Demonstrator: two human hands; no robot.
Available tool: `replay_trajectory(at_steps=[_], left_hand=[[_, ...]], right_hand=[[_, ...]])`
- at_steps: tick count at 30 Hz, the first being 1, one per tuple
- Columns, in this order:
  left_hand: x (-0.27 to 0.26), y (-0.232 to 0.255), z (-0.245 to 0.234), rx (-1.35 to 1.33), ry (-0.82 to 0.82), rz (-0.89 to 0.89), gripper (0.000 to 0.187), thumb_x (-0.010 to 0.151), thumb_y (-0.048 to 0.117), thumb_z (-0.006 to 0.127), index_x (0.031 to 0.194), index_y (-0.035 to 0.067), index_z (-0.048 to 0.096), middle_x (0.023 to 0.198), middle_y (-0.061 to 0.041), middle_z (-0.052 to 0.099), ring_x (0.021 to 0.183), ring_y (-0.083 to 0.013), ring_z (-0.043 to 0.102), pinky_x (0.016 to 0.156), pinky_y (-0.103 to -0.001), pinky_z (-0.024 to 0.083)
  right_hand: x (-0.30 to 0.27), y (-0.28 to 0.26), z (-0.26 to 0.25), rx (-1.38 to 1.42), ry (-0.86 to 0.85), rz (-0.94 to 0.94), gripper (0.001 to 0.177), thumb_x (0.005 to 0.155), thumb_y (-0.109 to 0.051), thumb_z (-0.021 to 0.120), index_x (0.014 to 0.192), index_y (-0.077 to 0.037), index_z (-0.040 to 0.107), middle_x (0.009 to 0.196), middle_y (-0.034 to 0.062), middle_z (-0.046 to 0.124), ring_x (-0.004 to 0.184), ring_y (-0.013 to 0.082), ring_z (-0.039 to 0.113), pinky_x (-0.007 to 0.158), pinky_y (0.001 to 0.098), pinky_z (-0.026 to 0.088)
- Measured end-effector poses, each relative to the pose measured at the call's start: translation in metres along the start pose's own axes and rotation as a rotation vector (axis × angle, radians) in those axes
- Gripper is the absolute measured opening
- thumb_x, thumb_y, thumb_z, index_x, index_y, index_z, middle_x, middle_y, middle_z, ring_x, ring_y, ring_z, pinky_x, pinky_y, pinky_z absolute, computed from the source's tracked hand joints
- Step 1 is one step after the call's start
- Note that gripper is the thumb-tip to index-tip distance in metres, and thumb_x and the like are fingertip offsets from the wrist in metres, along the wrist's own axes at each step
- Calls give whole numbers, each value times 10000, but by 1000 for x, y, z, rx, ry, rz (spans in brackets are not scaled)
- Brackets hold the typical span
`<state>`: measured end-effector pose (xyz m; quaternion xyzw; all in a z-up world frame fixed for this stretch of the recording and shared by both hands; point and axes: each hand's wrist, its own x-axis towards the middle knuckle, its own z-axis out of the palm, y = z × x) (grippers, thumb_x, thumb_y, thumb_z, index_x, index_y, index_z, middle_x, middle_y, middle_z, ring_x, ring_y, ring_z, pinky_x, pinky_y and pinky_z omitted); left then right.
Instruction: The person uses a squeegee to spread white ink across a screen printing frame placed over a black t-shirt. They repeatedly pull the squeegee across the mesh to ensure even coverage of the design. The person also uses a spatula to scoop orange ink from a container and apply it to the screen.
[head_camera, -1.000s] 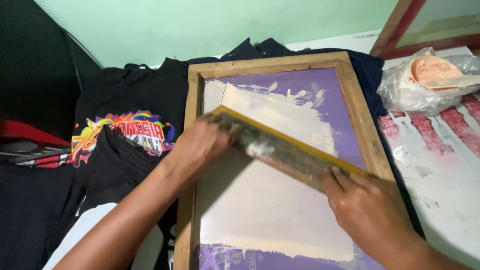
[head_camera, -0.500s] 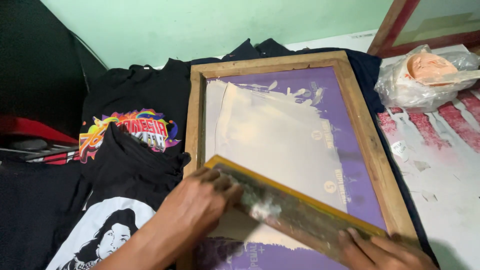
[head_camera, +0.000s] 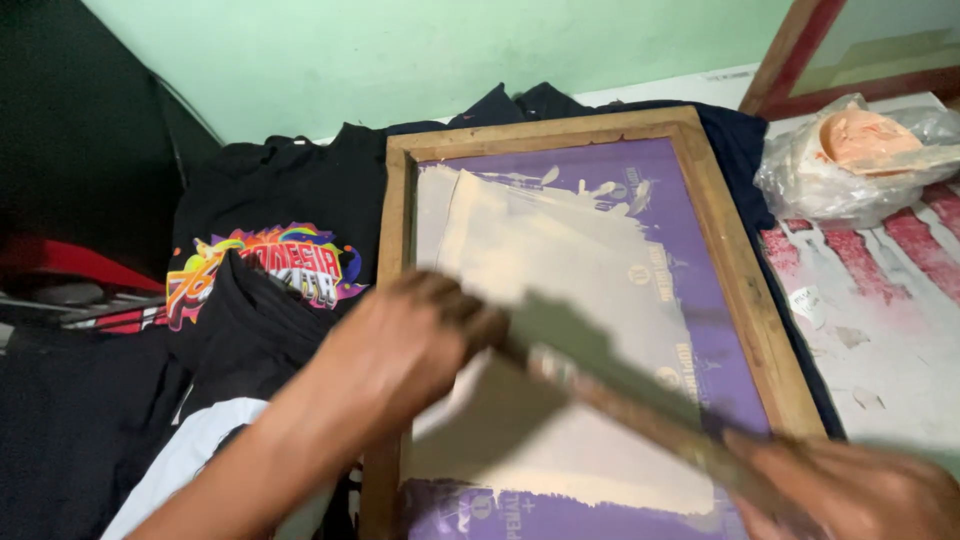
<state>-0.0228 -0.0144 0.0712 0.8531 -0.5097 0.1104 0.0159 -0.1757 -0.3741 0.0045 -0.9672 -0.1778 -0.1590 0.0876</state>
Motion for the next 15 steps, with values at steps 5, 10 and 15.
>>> replay_trajectory(at_steps=[5,10,15], left_hand=[[54,-81,32,20,138,8,56,944,121,640,951,138,693,843,-75,709,782,-331,647,715,-467,505],[88,-129,56,-7,81,-118,214,948,-15,598,814,142,541,755,-61,627,672,-267,535,590,-426,427],[105,-154,83,48,92,-91,152,933,45,602,1027,120,695,820,-103,691,754,-388,628,630,-518,485]], right_hand=[[72,4,13,-118,-70,73,482,769,-350,749,1239,-262,688,799,-40,777,559,209,733,576,482,631],[127,14,31,-129,-43,86,318,810,-277,733,1109,-176,695,746,52,730,619,316,696,529,491,534],[150,16,38,-155,-203,211,172,883,-299,704,998,-178,661,661,44,707,590,295,701,552,480,551]])
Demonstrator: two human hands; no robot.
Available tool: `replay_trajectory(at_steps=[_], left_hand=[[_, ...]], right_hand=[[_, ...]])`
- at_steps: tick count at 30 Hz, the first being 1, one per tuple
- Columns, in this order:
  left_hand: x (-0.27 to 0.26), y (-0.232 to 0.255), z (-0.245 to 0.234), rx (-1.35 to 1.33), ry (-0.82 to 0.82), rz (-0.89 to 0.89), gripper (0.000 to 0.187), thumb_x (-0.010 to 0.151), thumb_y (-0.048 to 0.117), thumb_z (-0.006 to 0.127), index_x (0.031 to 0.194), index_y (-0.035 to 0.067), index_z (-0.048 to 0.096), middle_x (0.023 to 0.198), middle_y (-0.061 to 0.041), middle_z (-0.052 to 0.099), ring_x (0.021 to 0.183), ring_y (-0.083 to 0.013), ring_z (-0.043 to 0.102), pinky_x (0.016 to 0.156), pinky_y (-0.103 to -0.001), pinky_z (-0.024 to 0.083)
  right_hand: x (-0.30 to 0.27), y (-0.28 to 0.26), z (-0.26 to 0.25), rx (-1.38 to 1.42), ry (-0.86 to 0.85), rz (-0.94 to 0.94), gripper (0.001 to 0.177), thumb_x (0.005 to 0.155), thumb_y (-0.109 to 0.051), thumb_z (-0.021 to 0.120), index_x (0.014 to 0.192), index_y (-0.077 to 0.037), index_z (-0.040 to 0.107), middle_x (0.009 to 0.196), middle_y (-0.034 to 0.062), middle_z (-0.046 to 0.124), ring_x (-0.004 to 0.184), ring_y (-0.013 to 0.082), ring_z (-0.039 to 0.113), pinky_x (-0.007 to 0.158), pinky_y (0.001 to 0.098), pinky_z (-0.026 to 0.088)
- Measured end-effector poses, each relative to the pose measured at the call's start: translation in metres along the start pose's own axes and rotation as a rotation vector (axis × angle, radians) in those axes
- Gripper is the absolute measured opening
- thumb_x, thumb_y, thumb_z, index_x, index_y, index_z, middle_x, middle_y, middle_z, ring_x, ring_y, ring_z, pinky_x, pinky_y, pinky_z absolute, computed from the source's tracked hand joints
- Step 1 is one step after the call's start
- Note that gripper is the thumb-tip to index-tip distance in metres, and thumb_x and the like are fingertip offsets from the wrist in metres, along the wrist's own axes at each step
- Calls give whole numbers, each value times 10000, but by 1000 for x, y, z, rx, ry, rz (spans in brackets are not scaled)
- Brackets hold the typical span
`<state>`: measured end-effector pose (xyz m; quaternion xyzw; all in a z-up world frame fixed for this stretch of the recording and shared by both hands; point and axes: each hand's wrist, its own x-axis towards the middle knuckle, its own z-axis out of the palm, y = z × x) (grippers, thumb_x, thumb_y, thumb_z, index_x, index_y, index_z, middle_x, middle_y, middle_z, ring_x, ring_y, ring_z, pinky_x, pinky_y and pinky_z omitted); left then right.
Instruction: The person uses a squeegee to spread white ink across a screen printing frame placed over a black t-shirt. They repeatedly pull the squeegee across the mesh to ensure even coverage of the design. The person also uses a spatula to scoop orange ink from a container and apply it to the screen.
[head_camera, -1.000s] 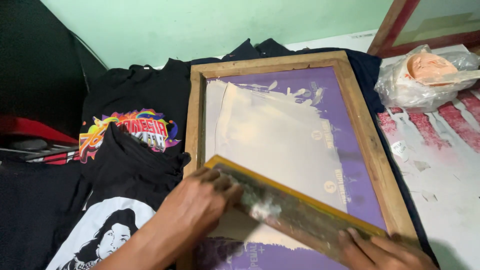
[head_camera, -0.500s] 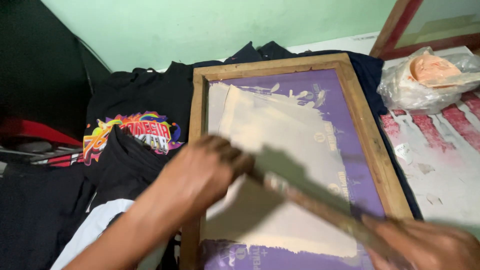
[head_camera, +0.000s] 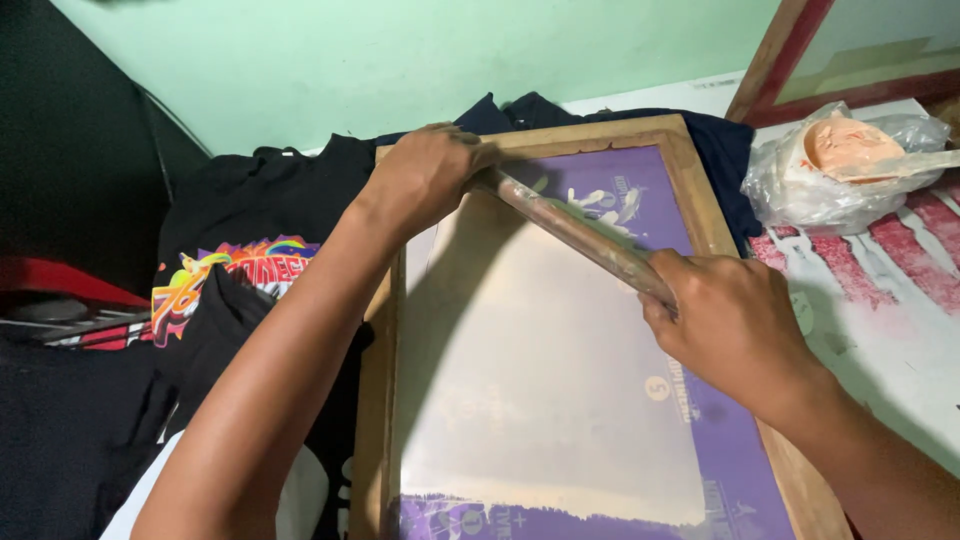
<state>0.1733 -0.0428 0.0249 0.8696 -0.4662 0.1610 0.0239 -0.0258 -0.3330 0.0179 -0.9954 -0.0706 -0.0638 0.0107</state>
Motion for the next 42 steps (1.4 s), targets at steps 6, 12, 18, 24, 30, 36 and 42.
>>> replay_trajectory(at_steps=[6,12,18,24,30,36,42], left_hand=[[-3,-5,2,-64,1,-2,365,880,-7,602,1190,136,732,848,-143,714,806,-400,654,601,-529,483],[-26,10,-8,-34,-67,-66,300,925,114,667,1221,142,709,834,-186,710,776,-420,656,613,-548,491],[-65,40,-26,-17,-70,-115,78,917,185,686,894,122,647,753,-118,680,689,-387,634,569,-525,452],[-93,80,-49,-55,-83,-139,92,963,218,643,905,146,647,749,-71,683,681,-336,643,554,-509,476],[-118,127,-70,-139,-125,-182,136,1008,209,627,965,91,678,746,-93,692,671,-331,645,562,-515,517],[-147,159,-73,-71,-113,-146,94,866,104,630,954,135,625,748,-57,674,699,-328,627,595,-465,477],[-162,188,-87,-133,-191,-183,186,881,144,623,1065,144,655,789,-56,679,702,-334,631,575,-471,509]], right_hand=[[8,7,9,-21,27,-20,225,862,-377,707,980,-190,663,688,63,697,661,330,695,562,507,523],[9,18,4,52,-38,-107,316,842,-354,694,1127,-217,695,786,54,757,743,326,725,630,510,531],[-1,19,-5,40,-159,-112,233,849,-349,663,1079,-310,667,760,-5,737,790,306,712,687,494,510],[-23,19,-21,123,-227,-150,228,880,-319,668,1094,-365,732,638,-65,758,583,178,718,568,403,526],[-49,33,-21,70,-339,-98,288,864,-419,633,1131,-476,724,753,-156,808,759,139,759,672,372,550],[-71,46,-10,79,-360,-170,433,839,-441,646,1263,-512,695,910,-162,858,844,153,804,708,398,597],[-103,45,-6,261,-285,-274,535,819,-285,696,1338,-414,678,961,-102,887,725,116,888,672,369,762]])
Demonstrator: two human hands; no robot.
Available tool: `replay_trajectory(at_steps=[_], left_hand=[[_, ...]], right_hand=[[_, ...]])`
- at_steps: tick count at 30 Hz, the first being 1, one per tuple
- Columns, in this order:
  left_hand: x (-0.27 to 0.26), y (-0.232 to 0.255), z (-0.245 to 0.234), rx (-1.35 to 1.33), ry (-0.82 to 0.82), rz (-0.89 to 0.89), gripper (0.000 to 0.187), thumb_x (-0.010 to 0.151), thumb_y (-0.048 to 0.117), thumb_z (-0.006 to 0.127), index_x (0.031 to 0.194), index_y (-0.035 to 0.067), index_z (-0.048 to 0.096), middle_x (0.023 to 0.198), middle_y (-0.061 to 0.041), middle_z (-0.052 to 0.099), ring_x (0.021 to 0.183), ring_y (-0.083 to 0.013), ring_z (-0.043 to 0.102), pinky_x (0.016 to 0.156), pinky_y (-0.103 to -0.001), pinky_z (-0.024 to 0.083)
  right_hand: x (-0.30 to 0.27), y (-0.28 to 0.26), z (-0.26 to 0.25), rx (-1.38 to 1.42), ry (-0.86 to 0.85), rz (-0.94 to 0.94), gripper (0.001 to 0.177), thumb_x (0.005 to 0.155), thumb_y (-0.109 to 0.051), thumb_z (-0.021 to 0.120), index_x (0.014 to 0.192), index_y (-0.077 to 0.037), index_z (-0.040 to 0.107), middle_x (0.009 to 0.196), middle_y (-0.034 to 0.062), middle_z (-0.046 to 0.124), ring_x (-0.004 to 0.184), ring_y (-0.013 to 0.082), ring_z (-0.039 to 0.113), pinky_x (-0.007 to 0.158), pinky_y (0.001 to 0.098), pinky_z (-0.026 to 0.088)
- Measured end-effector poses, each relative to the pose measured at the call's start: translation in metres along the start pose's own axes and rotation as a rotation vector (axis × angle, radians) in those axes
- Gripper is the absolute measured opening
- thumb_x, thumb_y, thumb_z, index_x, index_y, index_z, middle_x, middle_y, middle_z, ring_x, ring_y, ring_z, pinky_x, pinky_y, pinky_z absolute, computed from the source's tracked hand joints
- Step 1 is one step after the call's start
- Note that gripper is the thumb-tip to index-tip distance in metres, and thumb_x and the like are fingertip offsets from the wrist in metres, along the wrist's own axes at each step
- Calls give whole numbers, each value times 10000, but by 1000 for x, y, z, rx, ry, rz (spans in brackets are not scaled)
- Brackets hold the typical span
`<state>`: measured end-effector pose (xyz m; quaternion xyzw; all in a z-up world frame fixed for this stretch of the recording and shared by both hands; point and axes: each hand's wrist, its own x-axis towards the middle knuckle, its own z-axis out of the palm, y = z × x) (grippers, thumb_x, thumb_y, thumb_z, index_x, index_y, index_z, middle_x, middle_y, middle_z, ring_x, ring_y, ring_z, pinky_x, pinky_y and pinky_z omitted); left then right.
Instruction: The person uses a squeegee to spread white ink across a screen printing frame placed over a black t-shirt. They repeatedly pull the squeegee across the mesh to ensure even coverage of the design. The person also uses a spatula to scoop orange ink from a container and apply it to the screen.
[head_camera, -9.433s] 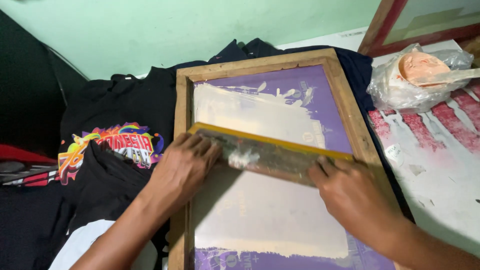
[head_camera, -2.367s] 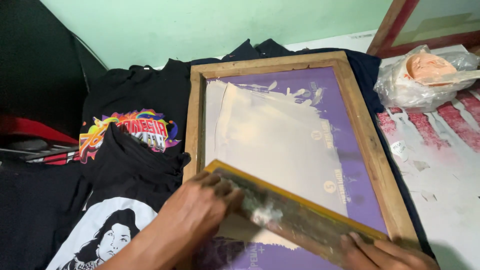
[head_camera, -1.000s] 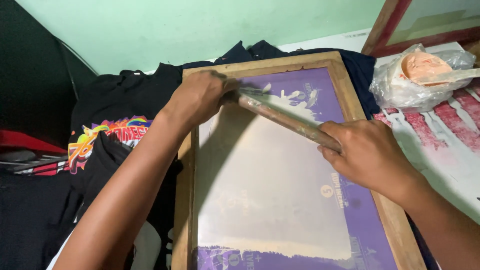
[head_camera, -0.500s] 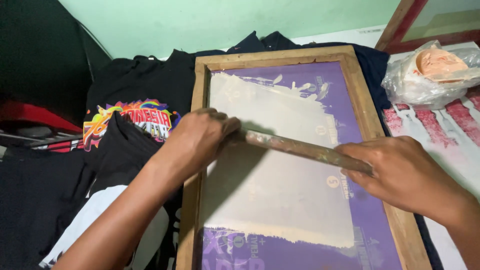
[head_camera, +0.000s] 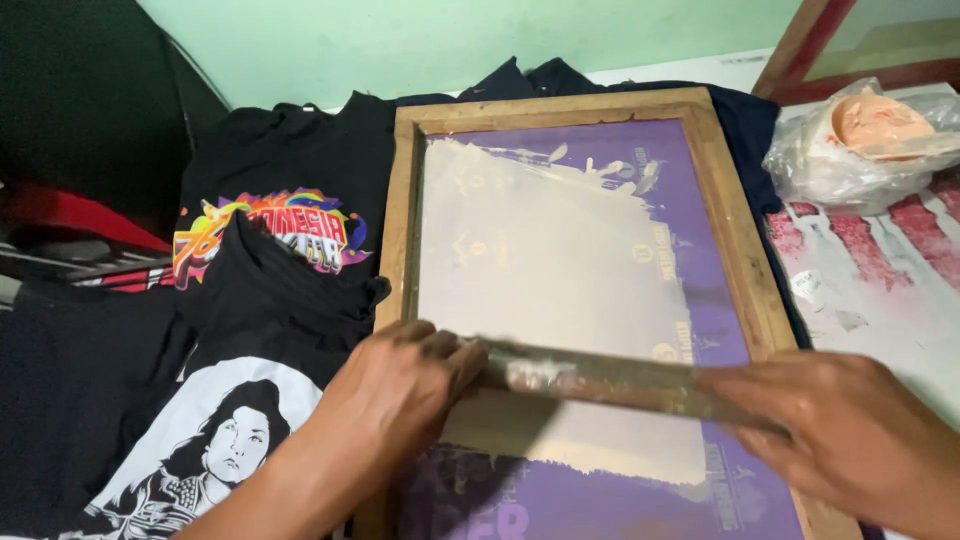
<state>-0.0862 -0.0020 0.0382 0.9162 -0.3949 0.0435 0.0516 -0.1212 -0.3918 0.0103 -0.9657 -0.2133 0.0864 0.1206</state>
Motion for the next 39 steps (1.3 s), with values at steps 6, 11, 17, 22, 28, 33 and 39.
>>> replay_trajectory(at_steps=[6,11,17,22,28,33,39], left_hand=[[-13,16,-16,-168,-190,38,106,888,189,607,983,169,650,812,-61,703,750,-343,653,647,-479,496],[-21,11,2,-127,-287,110,186,899,223,634,1070,152,620,881,-89,707,804,-361,651,678,-493,518],[27,-19,-28,-23,-178,49,150,856,207,650,1003,211,679,836,-55,717,731,-355,670,595,-501,515],[98,-76,-25,118,57,46,44,897,110,651,894,153,659,751,-74,690,682,-362,646,511,-531,478],[156,-137,0,102,210,79,90,997,114,578,915,93,608,805,-101,673,746,-364,616,542,-520,457],[164,-159,19,19,215,67,51,948,144,679,938,119,635,807,-82,692,715,-342,613,535,-503,423],[147,-156,26,60,176,89,156,909,267,703,943,123,652,841,-140,703,756,-422,650,592,-557,453]], right_hand=[[-37,26,29,-8,33,-251,535,815,-385,743,1344,-318,690,1149,-141,846,843,142,844,661,380,677],[-47,41,37,61,-65,-145,502,803,-547,788,1297,-472,741,1090,-250,893,855,64,873,703,316,711],[-15,17,-9,65,253,-76,483,656,-431,849,1133,-366,805,866,-177,897,545,70,844,523,289,664],[47,18,-38,-173,138,186,504,759,-440,725,1262,-422,695,573,-139,822,352,62,722,395,269,649],[113,7,-44,-433,361,177,347,844,-405,692,1175,-303,721,717,-41,745,641,222,715,566,421,549],[143,11,-21,-380,411,152,232,860,-314,668,1046,-175,684,787,46,723,714,343,697,521,517,501],[146,8,-22,-338,194,101,143,877,-286,722,844,-169,648,746,43,693,693,323,691,597,529,545]])
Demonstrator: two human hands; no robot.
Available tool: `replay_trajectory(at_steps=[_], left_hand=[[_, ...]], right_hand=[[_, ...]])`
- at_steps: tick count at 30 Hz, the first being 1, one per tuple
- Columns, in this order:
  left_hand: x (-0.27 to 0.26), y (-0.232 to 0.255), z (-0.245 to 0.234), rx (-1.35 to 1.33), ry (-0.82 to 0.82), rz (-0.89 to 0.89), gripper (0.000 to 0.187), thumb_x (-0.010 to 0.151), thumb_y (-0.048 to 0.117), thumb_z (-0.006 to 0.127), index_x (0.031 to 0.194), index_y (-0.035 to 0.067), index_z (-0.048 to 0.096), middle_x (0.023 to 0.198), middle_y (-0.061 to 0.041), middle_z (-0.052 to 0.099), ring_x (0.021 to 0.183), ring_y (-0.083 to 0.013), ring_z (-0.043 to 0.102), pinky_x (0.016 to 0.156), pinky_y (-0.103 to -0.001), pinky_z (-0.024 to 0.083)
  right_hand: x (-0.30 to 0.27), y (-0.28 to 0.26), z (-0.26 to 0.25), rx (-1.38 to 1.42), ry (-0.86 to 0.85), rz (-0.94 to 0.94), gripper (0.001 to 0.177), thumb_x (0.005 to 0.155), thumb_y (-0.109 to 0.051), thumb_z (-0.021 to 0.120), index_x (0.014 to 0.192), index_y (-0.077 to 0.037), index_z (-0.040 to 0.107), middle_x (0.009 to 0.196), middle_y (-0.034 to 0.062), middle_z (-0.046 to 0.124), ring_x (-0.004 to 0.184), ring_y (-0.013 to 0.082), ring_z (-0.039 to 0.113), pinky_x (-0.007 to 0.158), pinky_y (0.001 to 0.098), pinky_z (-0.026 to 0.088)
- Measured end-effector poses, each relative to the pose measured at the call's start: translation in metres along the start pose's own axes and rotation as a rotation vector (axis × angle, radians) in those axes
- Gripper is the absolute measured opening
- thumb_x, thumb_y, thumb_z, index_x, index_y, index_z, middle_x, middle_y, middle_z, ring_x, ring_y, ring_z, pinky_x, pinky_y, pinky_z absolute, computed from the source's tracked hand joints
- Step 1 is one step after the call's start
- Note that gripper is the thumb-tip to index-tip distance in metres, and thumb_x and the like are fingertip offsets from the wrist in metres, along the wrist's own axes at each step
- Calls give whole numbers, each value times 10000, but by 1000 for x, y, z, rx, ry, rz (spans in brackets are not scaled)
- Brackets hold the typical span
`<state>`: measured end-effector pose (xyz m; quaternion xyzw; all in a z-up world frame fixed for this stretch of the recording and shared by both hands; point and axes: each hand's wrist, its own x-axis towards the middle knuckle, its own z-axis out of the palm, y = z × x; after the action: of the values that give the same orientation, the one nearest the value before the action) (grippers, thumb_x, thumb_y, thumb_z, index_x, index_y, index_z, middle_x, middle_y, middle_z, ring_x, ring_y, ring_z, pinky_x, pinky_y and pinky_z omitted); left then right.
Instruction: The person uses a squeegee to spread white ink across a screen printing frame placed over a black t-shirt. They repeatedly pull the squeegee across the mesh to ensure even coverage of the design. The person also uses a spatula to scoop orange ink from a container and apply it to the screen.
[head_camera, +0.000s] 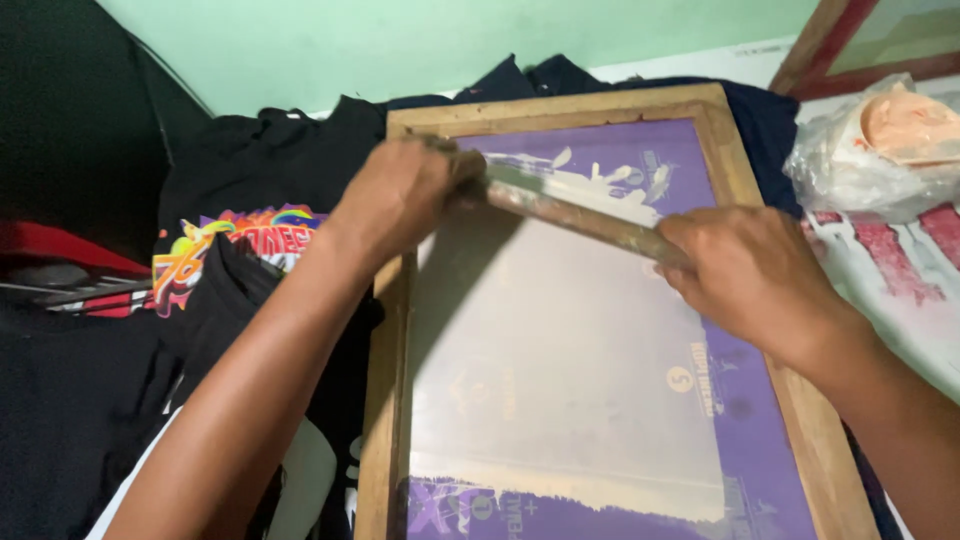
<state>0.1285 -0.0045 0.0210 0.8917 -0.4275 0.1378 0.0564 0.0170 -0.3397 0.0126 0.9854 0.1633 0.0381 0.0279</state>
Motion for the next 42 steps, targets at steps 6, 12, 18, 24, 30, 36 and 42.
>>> replay_trajectory(at_steps=[6,12,18,24,30,36,42], left_hand=[[-27,33,-9,28,-19,-16,211,953,319,698,928,118,638,811,-111,694,742,-355,634,621,-511,474],[-56,70,-24,-3,-39,-41,172,975,282,660,928,121,623,768,-89,676,711,-347,643,658,-497,497],[-80,106,-35,38,-96,-77,160,1012,243,601,978,112,686,796,-96,711,708,-338,658,643,-476,523],[-102,144,-48,42,-116,-101,54,894,150,607,920,144,654,777,-88,691,711,-339,637,657,-468,504],[-110,152,-44,64,-107,-121,99,826,77,618,885,157,618,695,-62,618,681,-315,596,636,-450,490],[-111,145,-48,-44,-193,-88,94,872,191,649,965,176,650,806,-64,702,719,-350,655,641,-491,509],[-145,164,-34,-63,-235,15,88,880,224,616,963,195,620,829,-51,653,778,-331,635,704,-441,500]], right_hand=[[-17,1,2,-23,-46,-41,101,810,-232,714,869,-195,641,820,8,672,838,335,677,637,535,498],[-43,-4,-10,-4,-127,-67,96,815,-141,661,861,-219,628,749,-28,644,754,251,660,570,478,499],[-74,-5,-10,4,-170,-89,193,824,-242,718,993,-292,639,814,-87,662,816,213,678,584,462,523],[-105,-8,-11,60,-239,-117,420,790,-236,740,1183,-329,621,918,-99,709,891,186,712,662,455,611],[-115,-5,1,29,-171,-200,490,792,-271,736,1262,-294,596,949,-101,680,943,183,695,737,415,600],[-135,-8,14,197,-292,-176,565,730,-218,830,1252,-313,637,1010,-87,775,887,180,755,759,409,669],[-191,12,75,99,-164,-499,606,828,-395,731,1359,-156,566,1300,75,608,1129,267,653,889,422,546]])
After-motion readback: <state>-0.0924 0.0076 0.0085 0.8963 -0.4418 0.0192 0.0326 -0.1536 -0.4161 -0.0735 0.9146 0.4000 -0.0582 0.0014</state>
